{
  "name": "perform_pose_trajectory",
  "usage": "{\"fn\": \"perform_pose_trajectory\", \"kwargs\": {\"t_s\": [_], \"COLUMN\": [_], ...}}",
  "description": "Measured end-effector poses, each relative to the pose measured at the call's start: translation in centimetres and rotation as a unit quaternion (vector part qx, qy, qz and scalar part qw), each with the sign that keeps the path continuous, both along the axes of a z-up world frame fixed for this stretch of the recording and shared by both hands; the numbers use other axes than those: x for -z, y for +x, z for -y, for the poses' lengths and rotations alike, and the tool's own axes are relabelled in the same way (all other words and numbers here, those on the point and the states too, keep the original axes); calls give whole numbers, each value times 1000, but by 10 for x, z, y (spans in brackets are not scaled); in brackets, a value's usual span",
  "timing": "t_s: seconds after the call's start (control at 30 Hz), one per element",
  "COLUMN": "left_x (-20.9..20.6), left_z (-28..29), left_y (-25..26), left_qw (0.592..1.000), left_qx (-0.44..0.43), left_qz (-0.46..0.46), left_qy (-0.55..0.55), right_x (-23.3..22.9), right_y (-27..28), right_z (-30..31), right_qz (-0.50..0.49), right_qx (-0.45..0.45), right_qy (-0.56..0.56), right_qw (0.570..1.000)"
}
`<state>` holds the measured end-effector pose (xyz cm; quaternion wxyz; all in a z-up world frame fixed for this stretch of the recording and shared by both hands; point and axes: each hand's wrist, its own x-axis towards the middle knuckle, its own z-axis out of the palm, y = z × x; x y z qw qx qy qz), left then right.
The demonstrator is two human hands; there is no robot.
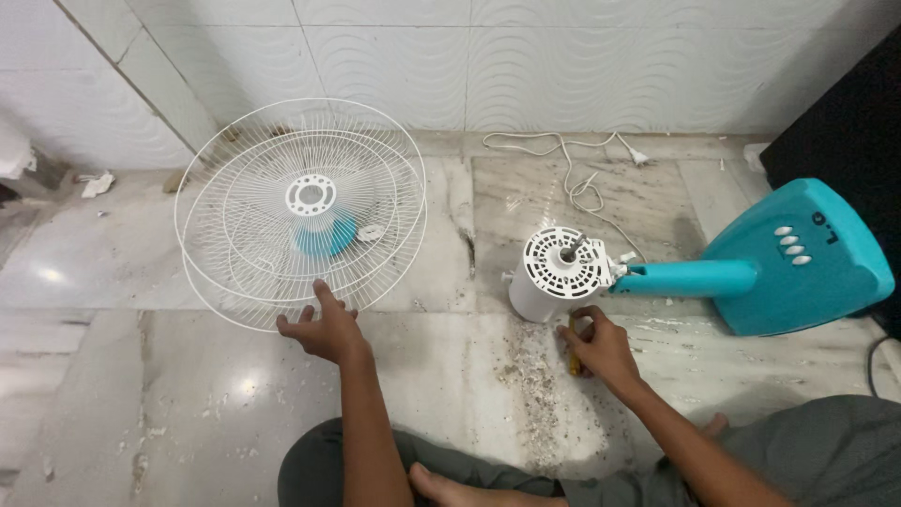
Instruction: The person sits on the floor and uses a screwdriver to tighten screws on the central hub of a fan. They then attach the front wire cage to the fan assembly.
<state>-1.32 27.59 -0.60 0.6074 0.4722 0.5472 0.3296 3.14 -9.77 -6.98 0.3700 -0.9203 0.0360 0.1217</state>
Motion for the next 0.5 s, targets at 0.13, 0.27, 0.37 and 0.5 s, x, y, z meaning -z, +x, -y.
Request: {"fn": "perform_pose_trajectory", "kwargs": {"t_s": [0.13, 0.27, 0.37, 0.5], "left_x": [5, 12, 15, 18], "left_z": [-6, -10, -16, -24], "left_y": [5, 11, 12, 14], "left_qw": [999, 996, 997, 998], "left_qx": [41, 46, 55, 52], "left_qz": [-12, -45, -51, -19], "left_qy": [19, 62, 33, -18], "right_x": [1, 10, 15, 20], "right_y": [2, 5, 6, 6], "right_z": [-2, -1, 4, 8], "right_qz": [48, 61, 73, 86], "right_qx": [17, 15, 8, 13], "right_qy": [0, 3, 8, 44], "right_qw": [999, 998, 997, 995]}}
